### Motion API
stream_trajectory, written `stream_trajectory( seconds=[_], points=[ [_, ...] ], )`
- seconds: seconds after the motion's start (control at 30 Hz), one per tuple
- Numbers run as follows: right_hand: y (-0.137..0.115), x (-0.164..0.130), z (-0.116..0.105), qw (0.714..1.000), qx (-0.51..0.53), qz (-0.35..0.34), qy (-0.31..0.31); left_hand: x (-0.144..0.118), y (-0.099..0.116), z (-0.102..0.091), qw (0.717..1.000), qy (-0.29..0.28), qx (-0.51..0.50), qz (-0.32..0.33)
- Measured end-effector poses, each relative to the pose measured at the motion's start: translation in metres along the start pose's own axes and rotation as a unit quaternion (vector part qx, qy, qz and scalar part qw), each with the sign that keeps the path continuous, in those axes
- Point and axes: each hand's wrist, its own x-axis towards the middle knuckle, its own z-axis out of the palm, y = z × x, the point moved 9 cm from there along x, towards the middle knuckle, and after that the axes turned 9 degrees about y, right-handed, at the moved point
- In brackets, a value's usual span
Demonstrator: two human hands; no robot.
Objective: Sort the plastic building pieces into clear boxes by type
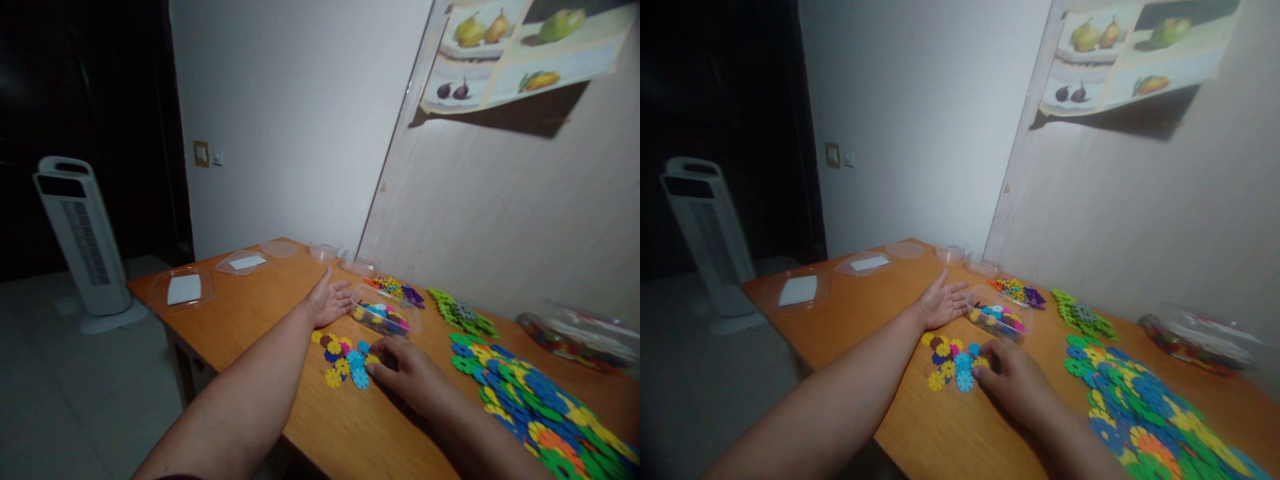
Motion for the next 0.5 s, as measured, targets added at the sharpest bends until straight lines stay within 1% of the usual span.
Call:
stream_trajectory(
  seconds=[0.03, 0.1, 0.17, 0.23, 0.3, 0.37, 0.4, 0.43, 0.47, 0.5],
  points=[
    [0.0, -0.001, 0.004, 1.0, -0.028, -0.01, -0.007, 0.0, 0.0, 0.0, 1.0, 0.001, 0.0, 0.001],
    [0.001, -0.002, 0.007, 0.999, -0.036, -0.012, -0.007, 0.0, 0.001, 0.0, 1.0, -0.001, -0.001, 0.001],
    [0.0, -0.001, 0.007, 1.0, 0.007, -0.002, -0.008, -0.001, 0.001, 0.0, 1.0, -0.003, -0.001, 0.0],
    [-0.002, 0.002, 0.002, 0.996, 0.09, 0.025, 0.001, -0.001, 0.0, 0.0, 1.0, -0.003, 0.0, -0.002],
    [-0.001, 0.005, -0.013, 0.975, 0.204, 0.079, 0.045, 0.0, 0.0, 0.0, 1.0, -0.002, -0.002, -0.003],
    [0.003, 0.007, -0.034, 0.932, 0.311, 0.138, 0.122, 0.001, 0.0, 0.0, 1.0, -0.003, -0.01, -0.005],
    [0.005, 0.006, -0.043, 0.912, 0.343, 0.154, 0.163, 0.001, -0.001, 0.0, 1.0, -0.004, -0.014, -0.007],
    [0.007, 0.005, -0.049, 0.899, 0.36, 0.164, 0.19, 0.001, -0.001, 0.0, 1.0, -0.004, -0.017, -0.008],
    [0.007, 0.004, -0.05, 0.895, 0.363, 0.168, 0.197, 0.002, -0.002, 0.0, 1.0, -0.004, -0.018, -0.009],
    [0.007, 0.004, -0.046, 0.903, 0.351, 0.166, 0.186, 0.002, -0.002, 0.0, 1.0, -0.003, -0.019, -0.01]
  ],
)
